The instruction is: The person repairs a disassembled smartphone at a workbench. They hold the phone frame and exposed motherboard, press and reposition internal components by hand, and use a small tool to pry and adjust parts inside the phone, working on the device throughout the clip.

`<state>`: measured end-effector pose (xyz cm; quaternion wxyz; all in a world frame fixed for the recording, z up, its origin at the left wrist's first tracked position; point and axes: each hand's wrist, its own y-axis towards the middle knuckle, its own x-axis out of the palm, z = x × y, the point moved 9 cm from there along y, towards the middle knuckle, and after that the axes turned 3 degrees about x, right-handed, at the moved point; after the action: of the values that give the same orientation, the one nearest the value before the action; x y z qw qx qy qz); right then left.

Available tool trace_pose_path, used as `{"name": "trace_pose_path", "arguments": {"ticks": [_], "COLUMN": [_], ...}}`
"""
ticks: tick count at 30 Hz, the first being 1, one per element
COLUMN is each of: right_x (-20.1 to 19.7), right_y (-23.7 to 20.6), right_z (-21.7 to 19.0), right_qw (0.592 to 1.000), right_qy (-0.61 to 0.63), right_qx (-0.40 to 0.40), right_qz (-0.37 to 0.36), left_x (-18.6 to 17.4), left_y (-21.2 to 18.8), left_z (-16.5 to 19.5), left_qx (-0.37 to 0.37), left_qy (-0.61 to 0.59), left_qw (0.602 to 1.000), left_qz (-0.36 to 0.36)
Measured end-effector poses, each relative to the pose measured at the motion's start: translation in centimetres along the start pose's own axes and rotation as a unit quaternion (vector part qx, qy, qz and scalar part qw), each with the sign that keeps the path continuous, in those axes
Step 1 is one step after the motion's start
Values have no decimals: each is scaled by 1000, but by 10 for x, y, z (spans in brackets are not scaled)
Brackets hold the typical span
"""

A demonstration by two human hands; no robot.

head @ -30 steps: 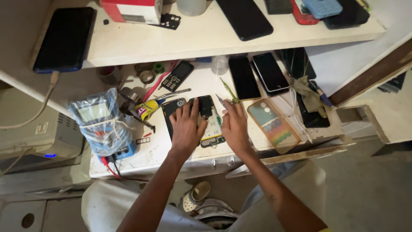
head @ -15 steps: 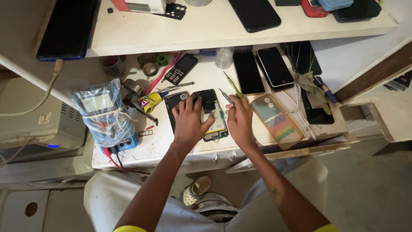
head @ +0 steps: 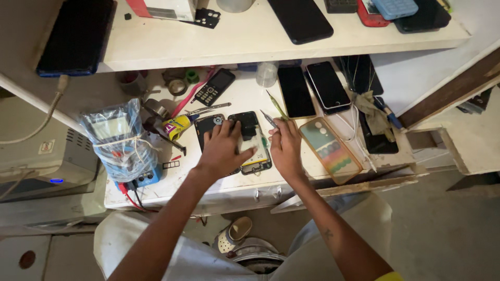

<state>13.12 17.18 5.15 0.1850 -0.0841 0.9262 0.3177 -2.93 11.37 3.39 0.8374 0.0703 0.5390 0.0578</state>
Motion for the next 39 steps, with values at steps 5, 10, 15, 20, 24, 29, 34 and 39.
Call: {"name": "trace_pose_path", "arguments": {"ticks": [5, 10, 15, 20, 24, 29, 34, 39], "right_x": [1, 1, 0, -1, -1, -1, -1, -1], "right_y": [0, 0, -1, 0, -1, -1, -1, -1], "right_z": [5, 4, 2, -3, -1, -2, -2, -2], "right_qw": [999, 999, 1000, 1000, 999, 1000, 1000, 1000], "right_qy": [20, 26, 15, 7, 28, 8, -4, 8], "right_qx": [32, 32, 25, 3, 18, 12, 6, 12], "right_qz": [-9, -10, -9, 0, -5, -6, 3, 1], "left_x": [7, 18, 26, 21, 29, 30, 20, 17], "left_y": [-6, -7, -9, -12, -10, -11, -19, -25], "left_z": [-5, -5, -10, -11, -12, -16, -15, -6], "left_qx": [25, 55, 60, 74, 71, 79, 101, 101], "left_qy": [-32, -2, -12, -11, 18, -28, -36, 19], "left_qw": [992, 989, 990, 993, 991, 991, 993, 995], "left_qz": [-122, -138, -127, -92, -113, -100, -39, -4]}}
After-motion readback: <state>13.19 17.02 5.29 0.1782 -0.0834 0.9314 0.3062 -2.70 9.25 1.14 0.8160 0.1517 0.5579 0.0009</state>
